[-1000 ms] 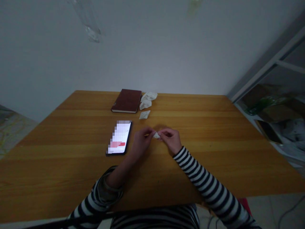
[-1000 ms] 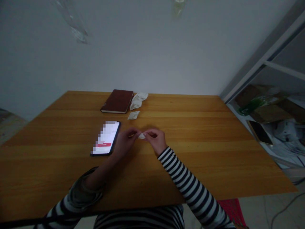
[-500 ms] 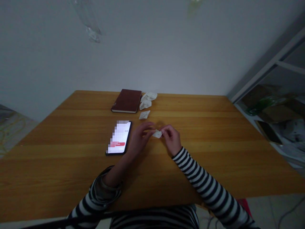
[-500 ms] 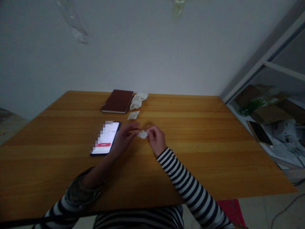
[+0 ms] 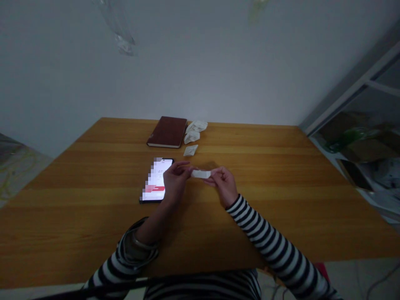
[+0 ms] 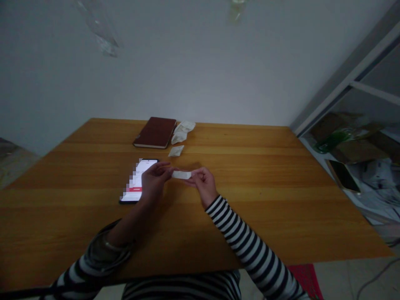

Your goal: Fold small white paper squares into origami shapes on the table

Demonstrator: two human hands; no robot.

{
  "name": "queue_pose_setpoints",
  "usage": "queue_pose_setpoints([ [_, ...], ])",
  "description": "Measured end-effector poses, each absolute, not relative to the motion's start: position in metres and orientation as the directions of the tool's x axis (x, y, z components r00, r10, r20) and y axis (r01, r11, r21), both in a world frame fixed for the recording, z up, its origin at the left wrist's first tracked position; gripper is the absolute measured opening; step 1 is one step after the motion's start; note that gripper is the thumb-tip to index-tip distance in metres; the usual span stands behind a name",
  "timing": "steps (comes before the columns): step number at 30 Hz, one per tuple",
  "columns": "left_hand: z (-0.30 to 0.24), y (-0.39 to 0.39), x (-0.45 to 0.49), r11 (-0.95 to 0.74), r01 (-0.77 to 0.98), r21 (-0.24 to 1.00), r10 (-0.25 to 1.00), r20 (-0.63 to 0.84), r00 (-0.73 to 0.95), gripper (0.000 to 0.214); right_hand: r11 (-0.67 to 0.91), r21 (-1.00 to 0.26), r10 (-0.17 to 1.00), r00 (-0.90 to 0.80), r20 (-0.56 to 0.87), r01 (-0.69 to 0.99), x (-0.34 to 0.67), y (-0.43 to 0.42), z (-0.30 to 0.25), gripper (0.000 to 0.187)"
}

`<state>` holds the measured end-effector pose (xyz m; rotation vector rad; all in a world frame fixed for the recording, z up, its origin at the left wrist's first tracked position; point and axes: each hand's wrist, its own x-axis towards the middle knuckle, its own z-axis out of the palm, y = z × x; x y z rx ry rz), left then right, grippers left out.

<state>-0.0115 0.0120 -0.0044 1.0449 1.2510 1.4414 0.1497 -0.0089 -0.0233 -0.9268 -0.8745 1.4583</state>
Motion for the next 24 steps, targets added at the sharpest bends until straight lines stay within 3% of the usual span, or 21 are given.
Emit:
queue_pose_setpoints([
  [5,0.009,0.004,-0.009,-0.258,0.236,0.937,0.960,0.276,-0.045,0.011,-0.034,-0.964,0.991,-0.133,0.002,-0.263,0.154,-0.008,-0.020,0.049],
  [7,0.012,-0.001,-0.005,-0.309,0.286,0.907,0.949,0.315,0.029,0.007,-0.026,-0.970,0.992,-0.127,0.005,-0.242,0.154,-0.008,-0.019,0.043],
  [9,0.009,-0.003,-0.001,-0.275,0.242,0.930,0.957,0.289,-0.024,0.008,-0.034,-0.959,0.994,-0.110,-0.003,-0.281,0.153,-0.009,-0.019,0.036],
  [12,-0.001,0.001,0.001,-0.124,0.027,0.992,0.982,0.126,-0.144,0.019,-0.042,-0.933,0.994,-0.114,-0.001,-0.357,0.152,-0.010,-0.021,0.035],
  [16,-0.009,0.008,0.000,0.001,-0.143,0.990,0.999,-0.007,-0.041,0.046,-0.069,-0.912,0.996,-0.078,-0.041,-0.404,0.150,-0.009,-0.026,0.039],
  [18,-0.007,0.008,0.001,-0.003,-0.106,0.994,0.999,0.007,0.045,0.047,-0.049,-0.910,0.999,-0.004,-0.052,-0.412,0.149,-0.008,-0.028,0.038],
  [20,-0.005,0.007,0.002,-0.028,-0.016,0.999,0.993,0.030,0.111,0.035,-0.021,-0.916,0.999,0.035,-0.038,-0.400,0.148,-0.008,-0.029,0.033],
  [24,-0.002,0.005,0.000,-0.056,0.176,0.983,0.997,0.046,0.057,0.027,0.020,-0.964,0.999,-0.021,0.026,-0.264,0.148,-0.008,-0.030,0.025],
])
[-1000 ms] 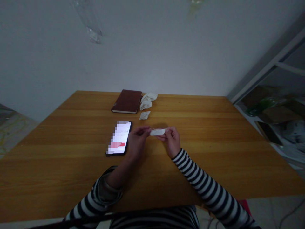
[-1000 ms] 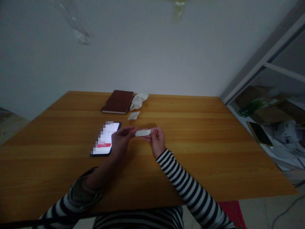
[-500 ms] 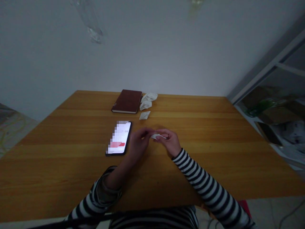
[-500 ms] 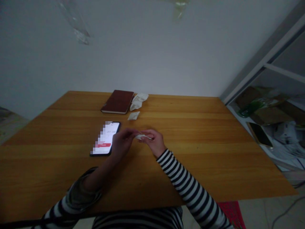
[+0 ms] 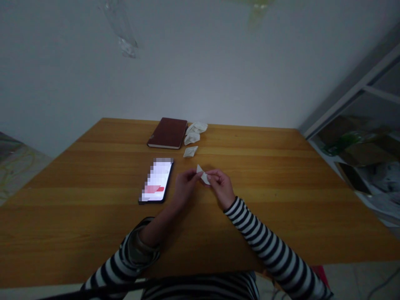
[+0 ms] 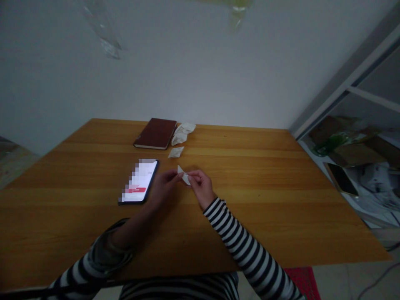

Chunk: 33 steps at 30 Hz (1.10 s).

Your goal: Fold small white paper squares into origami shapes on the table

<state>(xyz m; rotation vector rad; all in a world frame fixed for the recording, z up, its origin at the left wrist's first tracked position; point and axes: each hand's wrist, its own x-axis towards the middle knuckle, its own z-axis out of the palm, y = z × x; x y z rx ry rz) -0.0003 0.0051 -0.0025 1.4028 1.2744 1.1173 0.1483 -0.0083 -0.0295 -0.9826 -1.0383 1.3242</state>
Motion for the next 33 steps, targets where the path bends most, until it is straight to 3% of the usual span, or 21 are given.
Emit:
queue_pose_setpoints([
  [3,-0.002,0.006,-0.005,-0.077,0.290,0.954,0.997,0.078,0.010,0.027,0.156,-0.988,0.988,0.009,0.156,-0.013,0.152,-0.009,-0.025,0.019],
  [6,0.001,0.007,-0.008,-0.091,0.390,0.916,0.995,0.095,0.010,0.027,0.296,-0.919,0.950,0.018,0.311,0.260,0.159,-0.010,-0.018,0.012],
  [10,0.002,0.006,-0.007,-0.108,0.370,0.923,0.993,0.085,0.079,0.027,0.355,-0.851,0.925,-0.013,0.380,0.387,0.164,-0.008,-0.012,0.012],
  [16,0.001,0.003,-0.005,-0.084,0.306,0.948,0.996,0.076,0.038,0.026,0.110,-0.989,0.991,-0.094,0.100,0.103,0.157,-0.003,-0.033,0.012],
  [20,0.001,-0.001,0.000,-0.082,0.351,0.933,0.995,0.095,-0.020,0.023,0.084,-0.996,0.996,-0.012,0.084,0.034,0.149,-0.004,-0.042,0.010],
  [23,0.001,-0.004,0.007,-0.092,0.287,0.954,0.995,0.102,-0.022,0.024,0.063,-0.996,0.997,0.040,0.060,-0.070,0.148,-0.006,-0.036,0.011],
  [29,0.007,-0.007,0.011,-0.143,0.101,0.985,0.977,0.124,0.173,0.027,-0.107,-0.953,0.994,-0.025,-0.104,-0.284,0.156,-0.006,-0.023,0.022],
  [33,0.010,-0.003,0.004,-0.191,0.088,0.978,0.935,0.154,0.320,0.029,-0.083,-0.943,0.995,-0.070,-0.064,-0.322,0.162,-0.002,-0.025,0.027],
])
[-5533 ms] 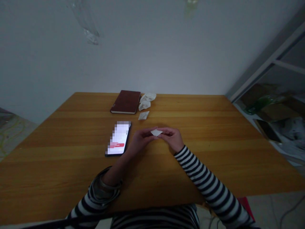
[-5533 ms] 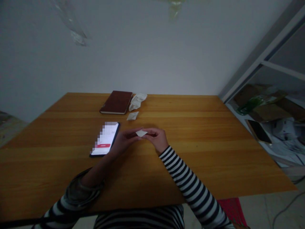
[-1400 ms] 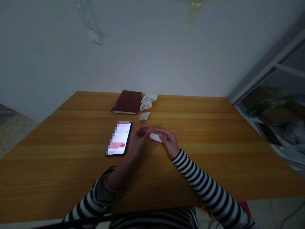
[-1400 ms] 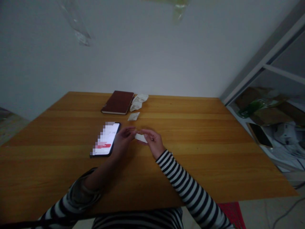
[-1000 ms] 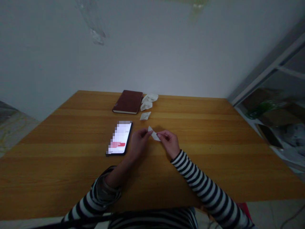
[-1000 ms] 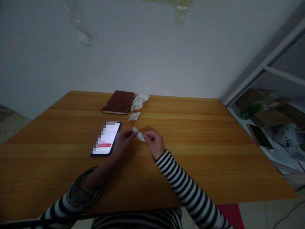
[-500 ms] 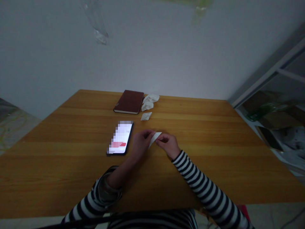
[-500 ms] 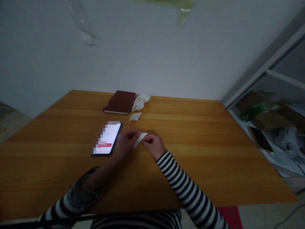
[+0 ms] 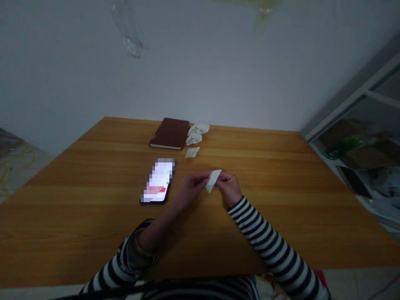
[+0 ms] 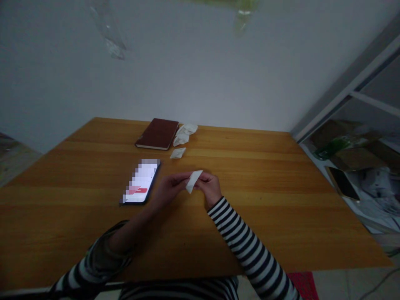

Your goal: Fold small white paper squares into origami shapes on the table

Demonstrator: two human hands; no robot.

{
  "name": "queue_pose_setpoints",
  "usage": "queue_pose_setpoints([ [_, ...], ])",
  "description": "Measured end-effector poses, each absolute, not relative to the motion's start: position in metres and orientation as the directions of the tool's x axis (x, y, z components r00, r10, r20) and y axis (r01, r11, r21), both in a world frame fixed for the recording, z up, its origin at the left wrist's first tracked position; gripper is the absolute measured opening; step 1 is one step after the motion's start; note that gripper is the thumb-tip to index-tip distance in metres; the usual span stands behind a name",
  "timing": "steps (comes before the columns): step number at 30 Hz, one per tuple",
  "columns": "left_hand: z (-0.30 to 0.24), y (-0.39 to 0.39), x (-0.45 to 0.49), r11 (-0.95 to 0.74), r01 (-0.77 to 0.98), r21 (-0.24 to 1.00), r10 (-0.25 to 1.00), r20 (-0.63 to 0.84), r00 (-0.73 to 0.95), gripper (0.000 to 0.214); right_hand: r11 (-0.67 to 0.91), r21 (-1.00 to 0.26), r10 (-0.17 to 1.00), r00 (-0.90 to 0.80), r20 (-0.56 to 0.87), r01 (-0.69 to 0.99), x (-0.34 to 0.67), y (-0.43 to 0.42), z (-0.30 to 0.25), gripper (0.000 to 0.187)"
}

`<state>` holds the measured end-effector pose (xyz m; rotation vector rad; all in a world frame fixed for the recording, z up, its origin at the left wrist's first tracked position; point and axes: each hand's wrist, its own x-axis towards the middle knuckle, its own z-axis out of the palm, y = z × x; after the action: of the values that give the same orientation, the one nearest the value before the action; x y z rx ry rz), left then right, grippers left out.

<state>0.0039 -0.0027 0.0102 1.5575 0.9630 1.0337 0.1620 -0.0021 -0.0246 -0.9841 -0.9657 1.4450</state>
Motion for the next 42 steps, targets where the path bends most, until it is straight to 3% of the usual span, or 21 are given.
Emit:
queue_pose_setpoints([
  [3,0.010,-0.001,0.000,-0.223,0.140,0.965,0.913,0.156,0.378,0.032,-0.034,-0.955,0.992,-0.126,0.003,-0.293,0.163,-0.001,-0.025,0.025],
  [6,0.009,-0.004,0.002,-0.297,0.275,0.914,0.921,0.200,0.333,0.033,0.010,-0.962,0.988,-0.147,0.053,-0.274,0.163,0.000,-0.026,0.021],
  [11,0.007,-0.006,0.005,-0.342,0.348,0.873,0.898,0.194,0.395,0.035,-0.039,-0.934,0.996,-0.088,-0.008,-0.355,0.163,0.003,-0.032,0.021],
  [13,0.011,0.005,-0.001,-0.356,0.372,0.858,0.910,0.226,0.348,0.038,-0.073,-0.899,0.997,-0.038,-0.062,-0.432,0.164,0.005,-0.032,0.022],
  [16,0.024,0.042,-0.020,-0.327,0.499,0.803,0.945,0.292,0.149,0.042,-0.074,-0.845,0.990,0.066,-0.128,-0.530,0.169,0.010,-0.030,0.024],
  [19,0.034,0.097,-0.038,-0.247,0.762,0.598,0.948,0.313,0.062,0.033,-0.057,-0.823,0.979,0.131,-0.157,-0.565,0.175,0.014,-0.028,0.025],
  [22,0.031,0.139,-0.044,-0.241,0.799,0.551,0.966,0.219,0.140,0.012,-0.055,-0.836,0.973,0.158,-0.167,-0.546,0.180,0.016,-0.028,0.026],
  [27,0.005,0.133,-0.027,-0.278,0.785,0.553,0.960,0.147,0.237,0.034,-0.060,-0.860,0.975,0.156,-0.160,-0.507,0.182,0.016,-0.033,0.028],
  [32,-0.016,0.074,-0.007,-0.335,0.748,0.573,0.942,0.227,0.248,0.023,-0.085,-0.888,0.966,0.181,-0.185,-0.452,0.178,0.015,-0.038,0.029],
  [36,-0.025,0.052,0.001,-0.261,0.580,0.772,0.964,0.173,0.204,0.025,-0.095,-0.897,0.965,0.182,-0.190,-0.432,0.172,0.013,-0.039,0.028],
  [39,-0.029,0.051,0.004,-0.180,0.355,0.917,0.972,0.112,0.205,0.034,-0.105,-0.905,0.970,0.158,-0.184,-0.411,0.167,0.010,-0.038,0.028],
  [42,-0.026,0.047,0.007,-0.164,0.161,0.973,0.965,0.125,0.232,0.042,-0.107,-0.912,0.976,0.133,-0.172,-0.396,0.164,0.008,-0.037,0.029],
])
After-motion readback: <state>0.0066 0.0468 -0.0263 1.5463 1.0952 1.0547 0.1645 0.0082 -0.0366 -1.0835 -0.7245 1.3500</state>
